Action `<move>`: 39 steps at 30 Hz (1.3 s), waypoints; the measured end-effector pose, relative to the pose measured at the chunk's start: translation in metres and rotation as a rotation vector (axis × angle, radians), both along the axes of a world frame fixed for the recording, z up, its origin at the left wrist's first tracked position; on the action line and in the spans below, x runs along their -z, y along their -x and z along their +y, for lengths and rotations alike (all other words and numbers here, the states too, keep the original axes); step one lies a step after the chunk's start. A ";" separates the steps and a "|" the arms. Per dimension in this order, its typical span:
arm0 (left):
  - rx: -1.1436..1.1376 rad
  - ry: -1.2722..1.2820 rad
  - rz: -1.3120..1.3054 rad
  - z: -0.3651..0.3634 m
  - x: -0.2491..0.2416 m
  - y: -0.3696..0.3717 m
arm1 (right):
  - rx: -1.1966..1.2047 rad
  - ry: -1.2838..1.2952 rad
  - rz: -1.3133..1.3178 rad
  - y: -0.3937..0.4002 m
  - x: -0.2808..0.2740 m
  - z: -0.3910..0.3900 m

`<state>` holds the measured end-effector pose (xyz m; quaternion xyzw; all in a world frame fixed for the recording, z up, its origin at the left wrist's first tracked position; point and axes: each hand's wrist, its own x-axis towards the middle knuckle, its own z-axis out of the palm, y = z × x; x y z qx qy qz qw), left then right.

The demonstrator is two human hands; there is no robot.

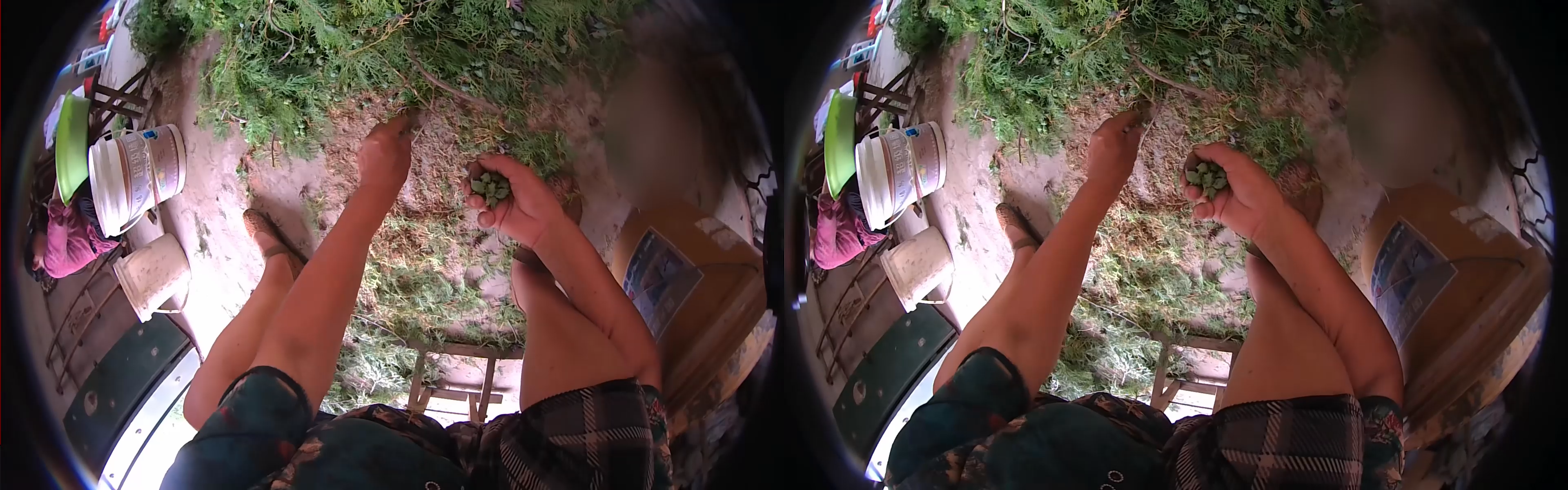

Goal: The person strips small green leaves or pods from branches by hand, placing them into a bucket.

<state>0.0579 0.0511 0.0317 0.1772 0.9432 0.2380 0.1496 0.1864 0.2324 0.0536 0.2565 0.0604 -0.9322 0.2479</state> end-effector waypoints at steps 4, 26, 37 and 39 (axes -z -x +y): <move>0.075 0.219 0.134 0.006 0.008 -0.002 | -0.063 -0.230 -0.045 0.003 -0.013 -0.005; -0.175 -0.012 0.146 0.006 0.030 0.013 | 0.015 -0.164 -0.101 0.002 -0.006 -0.001; -0.651 -1.040 -0.892 -0.046 0.000 0.017 | -0.017 -0.224 -0.068 -0.002 -0.010 -0.002; -0.594 -1.157 -1.008 -0.043 -0.008 0.013 | -0.019 -0.232 -0.072 -0.001 -0.013 -0.002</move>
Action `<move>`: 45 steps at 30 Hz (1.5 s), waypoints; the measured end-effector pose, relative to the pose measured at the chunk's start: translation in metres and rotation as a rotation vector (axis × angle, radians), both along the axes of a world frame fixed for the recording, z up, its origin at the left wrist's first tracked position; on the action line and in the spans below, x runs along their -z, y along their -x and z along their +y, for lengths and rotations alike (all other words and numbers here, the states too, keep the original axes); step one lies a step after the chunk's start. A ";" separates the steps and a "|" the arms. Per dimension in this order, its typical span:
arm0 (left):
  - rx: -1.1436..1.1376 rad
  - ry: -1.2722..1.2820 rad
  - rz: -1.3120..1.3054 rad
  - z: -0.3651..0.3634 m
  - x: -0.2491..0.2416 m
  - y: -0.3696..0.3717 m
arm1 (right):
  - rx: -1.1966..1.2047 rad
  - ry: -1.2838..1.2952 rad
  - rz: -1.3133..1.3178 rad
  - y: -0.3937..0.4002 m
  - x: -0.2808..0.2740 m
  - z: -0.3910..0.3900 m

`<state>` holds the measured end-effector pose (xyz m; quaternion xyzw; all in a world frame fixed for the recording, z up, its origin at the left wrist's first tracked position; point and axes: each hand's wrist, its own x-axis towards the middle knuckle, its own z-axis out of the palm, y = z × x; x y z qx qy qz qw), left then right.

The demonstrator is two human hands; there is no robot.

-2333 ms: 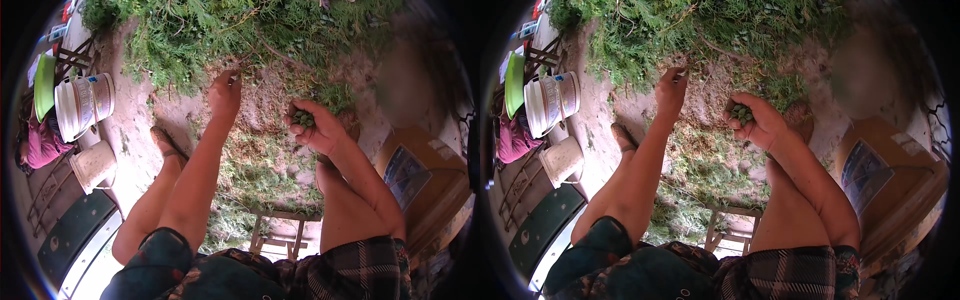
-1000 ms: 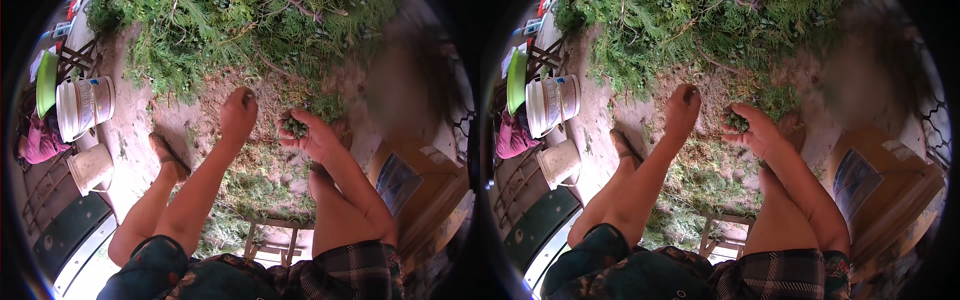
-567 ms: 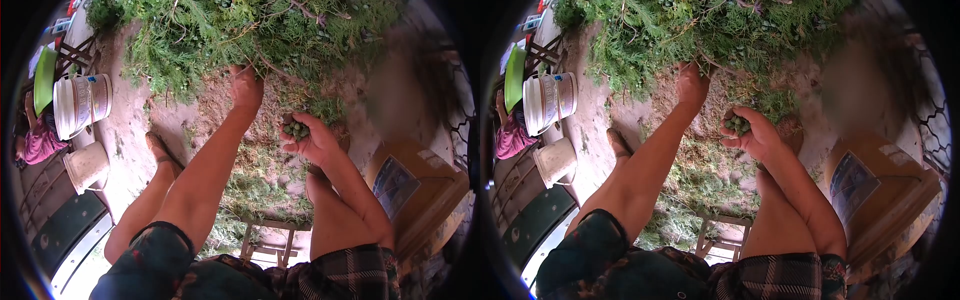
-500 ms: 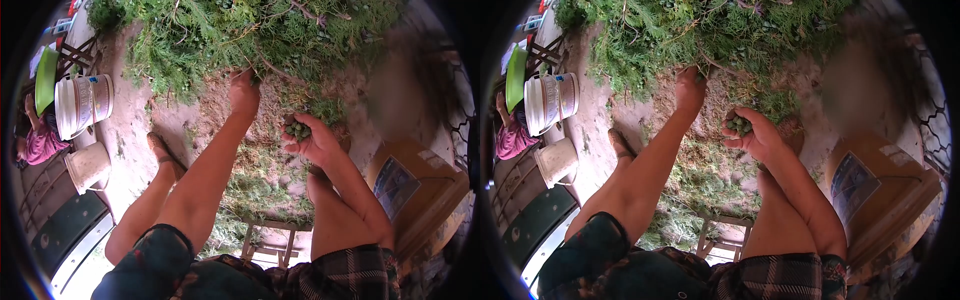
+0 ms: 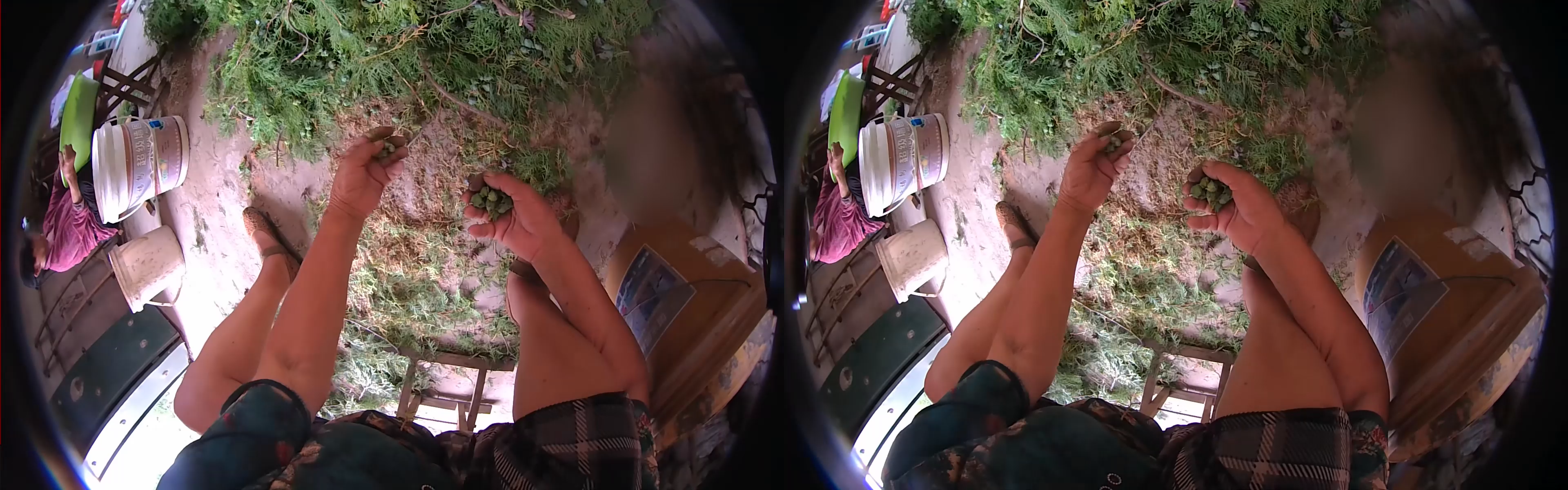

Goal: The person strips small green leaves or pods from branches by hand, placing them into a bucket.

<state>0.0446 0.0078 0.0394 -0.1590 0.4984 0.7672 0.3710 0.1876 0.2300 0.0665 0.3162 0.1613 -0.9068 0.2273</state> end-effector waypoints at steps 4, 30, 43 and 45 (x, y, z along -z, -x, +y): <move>0.055 -0.311 -0.115 0.022 -0.030 -0.011 | -0.002 -0.051 -0.038 0.004 -0.009 -0.004; 0.049 0.188 0.060 0.097 -0.078 -0.078 | -0.061 -1.125 0.426 0.012 -0.016 -0.004; 0.096 0.294 -0.006 0.096 -0.091 -0.070 | 0.168 -0.328 0.146 0.005 -0.034 0.007; 0.165 0.349 0.080 0.096 -0.091 -0.070 | 0.027 -0.443 0.155 0.004 -0.035 0.005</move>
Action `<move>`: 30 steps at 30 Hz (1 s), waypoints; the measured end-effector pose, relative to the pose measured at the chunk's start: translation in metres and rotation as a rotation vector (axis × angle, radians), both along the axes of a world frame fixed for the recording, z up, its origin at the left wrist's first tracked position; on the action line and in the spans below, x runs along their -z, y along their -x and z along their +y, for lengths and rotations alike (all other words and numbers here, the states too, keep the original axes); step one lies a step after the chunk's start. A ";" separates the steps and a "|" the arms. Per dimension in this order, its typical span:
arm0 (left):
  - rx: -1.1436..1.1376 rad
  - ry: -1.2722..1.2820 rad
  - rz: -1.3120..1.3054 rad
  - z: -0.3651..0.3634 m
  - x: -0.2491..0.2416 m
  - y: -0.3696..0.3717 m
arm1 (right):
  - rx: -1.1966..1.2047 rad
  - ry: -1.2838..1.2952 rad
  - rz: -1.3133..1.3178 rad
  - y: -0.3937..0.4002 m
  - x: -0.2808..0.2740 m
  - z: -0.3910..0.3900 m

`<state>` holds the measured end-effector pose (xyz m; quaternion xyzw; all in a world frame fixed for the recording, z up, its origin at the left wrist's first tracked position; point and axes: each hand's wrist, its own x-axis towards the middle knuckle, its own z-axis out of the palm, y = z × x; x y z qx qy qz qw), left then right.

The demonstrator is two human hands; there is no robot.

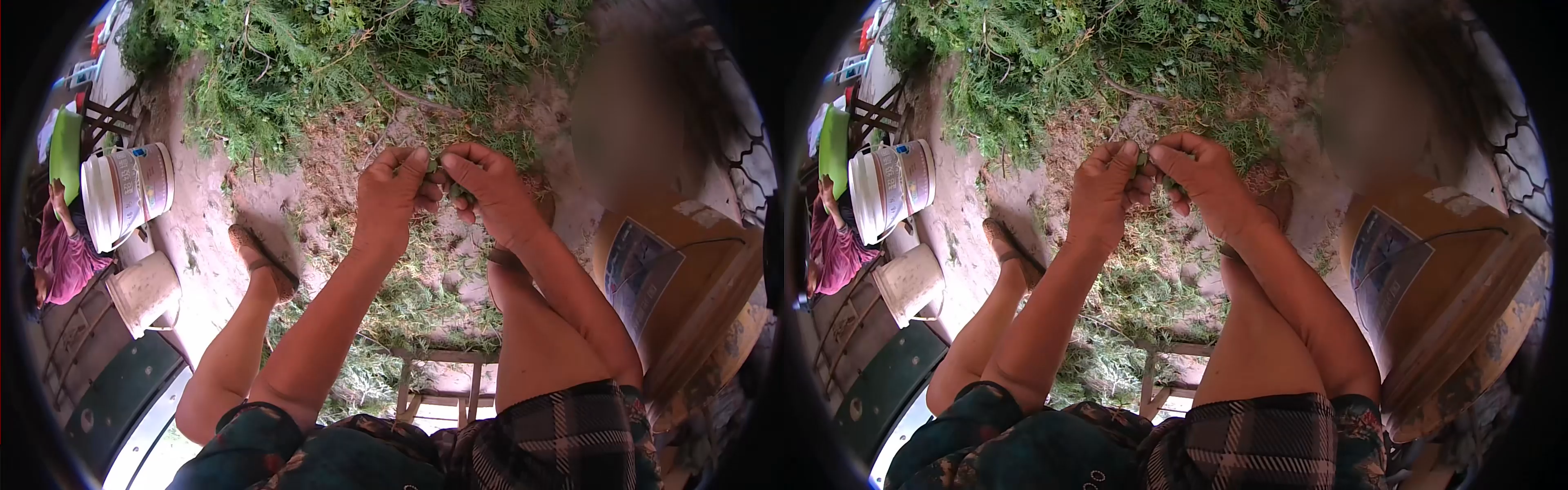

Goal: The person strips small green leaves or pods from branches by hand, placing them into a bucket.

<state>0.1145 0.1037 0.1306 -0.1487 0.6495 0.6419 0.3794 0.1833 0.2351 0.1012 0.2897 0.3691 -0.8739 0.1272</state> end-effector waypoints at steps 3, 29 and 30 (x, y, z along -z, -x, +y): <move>0.137 0.072 0.139 0.002 0.000 0.000 | -0.078 -0.066 0.008 0.001 -0.001 -0.002; -0.022 0.035 0.315 0.016 0.006 -0.015 | -0.052 0.305 -0.105 0.001 0.008 -0.008; -0.008 -0.015 0.308 0.015 0.008 -0.015 | -0.030 0.328 -0.125 0.001 0.008 -0.007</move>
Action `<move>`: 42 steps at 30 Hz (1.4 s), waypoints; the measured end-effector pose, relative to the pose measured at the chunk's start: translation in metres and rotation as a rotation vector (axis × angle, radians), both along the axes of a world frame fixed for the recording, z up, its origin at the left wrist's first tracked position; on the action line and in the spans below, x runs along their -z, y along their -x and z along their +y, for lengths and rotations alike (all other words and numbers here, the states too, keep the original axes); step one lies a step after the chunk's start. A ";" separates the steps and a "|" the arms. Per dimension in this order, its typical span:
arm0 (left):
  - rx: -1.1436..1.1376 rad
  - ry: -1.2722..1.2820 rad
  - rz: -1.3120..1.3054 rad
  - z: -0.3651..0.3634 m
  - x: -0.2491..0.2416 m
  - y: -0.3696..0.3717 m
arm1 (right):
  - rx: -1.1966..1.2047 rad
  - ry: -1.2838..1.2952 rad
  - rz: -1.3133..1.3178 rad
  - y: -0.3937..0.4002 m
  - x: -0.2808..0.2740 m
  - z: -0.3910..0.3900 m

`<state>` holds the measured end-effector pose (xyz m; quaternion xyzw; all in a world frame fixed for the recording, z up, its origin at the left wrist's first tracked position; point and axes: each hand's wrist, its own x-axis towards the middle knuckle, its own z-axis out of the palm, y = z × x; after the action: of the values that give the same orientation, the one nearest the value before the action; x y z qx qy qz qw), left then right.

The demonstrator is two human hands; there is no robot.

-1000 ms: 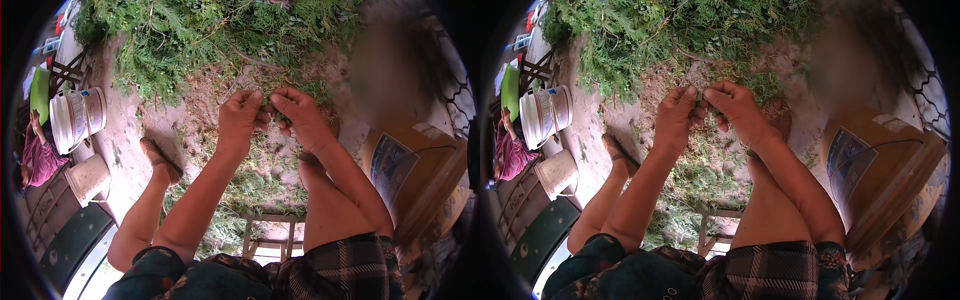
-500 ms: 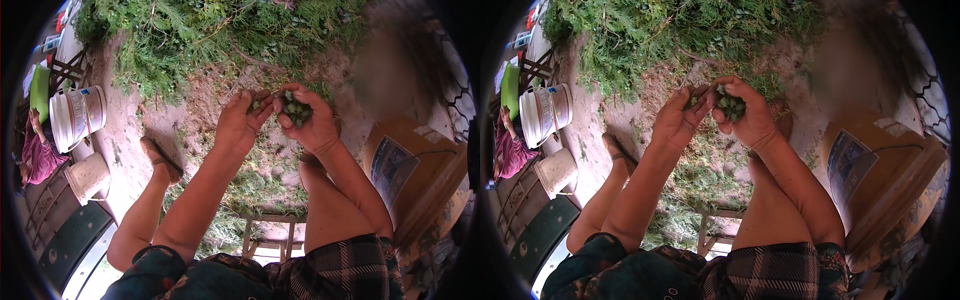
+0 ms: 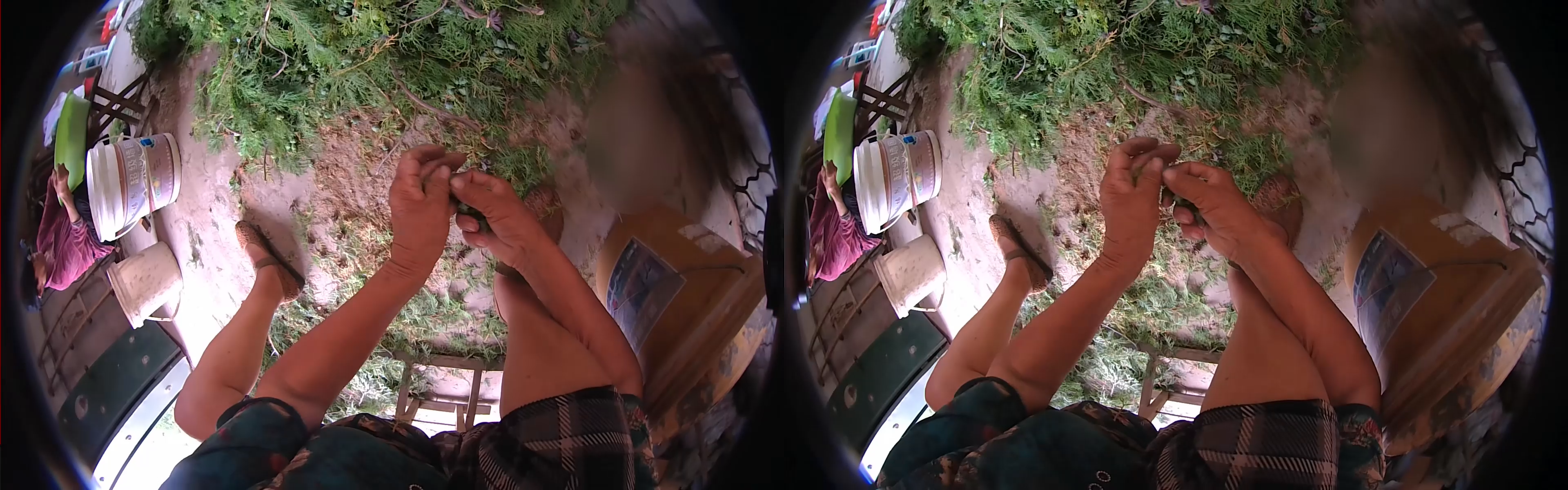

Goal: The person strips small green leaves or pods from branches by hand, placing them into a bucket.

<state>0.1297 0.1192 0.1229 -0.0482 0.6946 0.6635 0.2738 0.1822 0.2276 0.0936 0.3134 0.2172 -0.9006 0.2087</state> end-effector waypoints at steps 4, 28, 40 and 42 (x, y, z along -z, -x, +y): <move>0.114 -0.122 -0.012 -0.007 0.004 0.002 | 0.045 0.159 -0.005 -0.004 0.011 0.004; 0.161 0.759 0.637 -0.089 0.101 0.077 | 0.102 0.193 0.177 0.004 0.004 0.013; 0.092 0.714 0.584 -0.066 0.091 0.075 | 0.037 0.110 0.092 -0.004 0.012 0.006; 0.133 0.694 0.702 -0.061 0.101 0.081 | 0.024 0.094 0.104 -0.003 0.012 0.007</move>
<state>0.0488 0.0586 0.0218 0.1343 0.9263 0.3505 0.0330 0.1855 0.2348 0.0817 0.2588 0.1816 -0.9272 0.2010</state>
